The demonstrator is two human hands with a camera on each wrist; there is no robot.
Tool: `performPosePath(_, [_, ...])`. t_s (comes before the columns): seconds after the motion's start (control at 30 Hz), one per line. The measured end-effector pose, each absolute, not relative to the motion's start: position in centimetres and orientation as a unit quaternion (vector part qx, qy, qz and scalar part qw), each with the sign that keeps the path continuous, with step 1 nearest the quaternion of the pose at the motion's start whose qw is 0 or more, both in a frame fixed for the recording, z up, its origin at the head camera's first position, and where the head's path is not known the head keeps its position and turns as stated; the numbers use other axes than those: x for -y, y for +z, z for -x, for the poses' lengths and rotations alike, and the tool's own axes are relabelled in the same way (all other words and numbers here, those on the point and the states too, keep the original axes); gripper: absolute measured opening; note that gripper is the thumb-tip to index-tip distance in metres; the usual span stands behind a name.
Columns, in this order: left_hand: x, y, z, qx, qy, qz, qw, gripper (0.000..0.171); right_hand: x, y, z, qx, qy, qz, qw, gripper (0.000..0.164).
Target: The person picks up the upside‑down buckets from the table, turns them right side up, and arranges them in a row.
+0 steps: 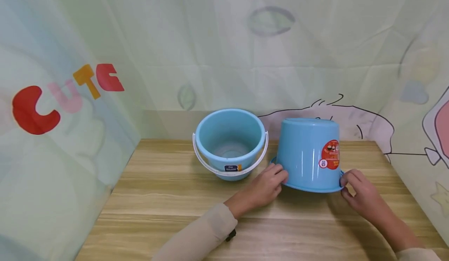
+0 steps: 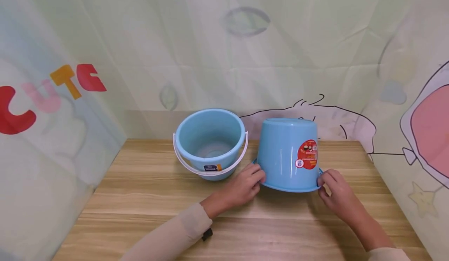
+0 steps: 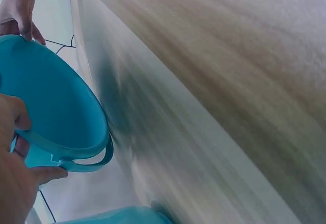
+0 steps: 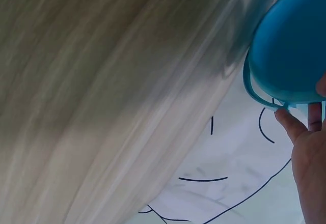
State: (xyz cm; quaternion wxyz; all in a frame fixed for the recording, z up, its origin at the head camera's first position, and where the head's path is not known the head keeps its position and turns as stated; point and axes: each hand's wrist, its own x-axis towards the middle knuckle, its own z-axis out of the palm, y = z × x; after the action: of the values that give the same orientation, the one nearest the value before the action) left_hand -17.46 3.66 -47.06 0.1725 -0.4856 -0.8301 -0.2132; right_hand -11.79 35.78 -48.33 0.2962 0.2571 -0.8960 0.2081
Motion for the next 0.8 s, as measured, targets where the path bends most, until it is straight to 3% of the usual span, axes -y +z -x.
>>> performPosePath(0.03, [-3.6,-47.1,17.5,0.828,-0.218,0.485,0.177,0.024,-35.8,-48.3,11.8,0.894,0.209,-0.259,0.301,0.019])
performPosePath(0.17, [-3.7,-46.8,17.5,0.823,-0.250,0.474,0.187,0.023,-35.6,-48.0,11.7,0.889,0.211,-0.256,0.317,0.042])
performPosePath(0.2, [-3.7,-46.7,17.4,0.822,-0.258,0.470,0.190,0.023,-35.6,-47.8,11.6,0.890,0.212,-0.251,0.317,0.033])
performPosePath(0.33, [-3.8,-45.9,17.5,0.821,-0.274,0.457,0.204,0.023,-35.4,-47.1,11.2,0.889,0.207,-0.239,0.330,0.033])
performPosePath(0.43, [-3.9,-45.3,17.5,0.817,-0.278,0.453,0.221,0.022,-35.3,-46.4,11.2,0.887,0.204,-0.235,0.342,0.058])
performPosePath(0.8, [-4.0,-43.0,17.2,0.811,-0.284,0.421,0.289,0.025,-34.7,-44.1,11.1,0.877,0.198,-0.222,0.378,0.062])
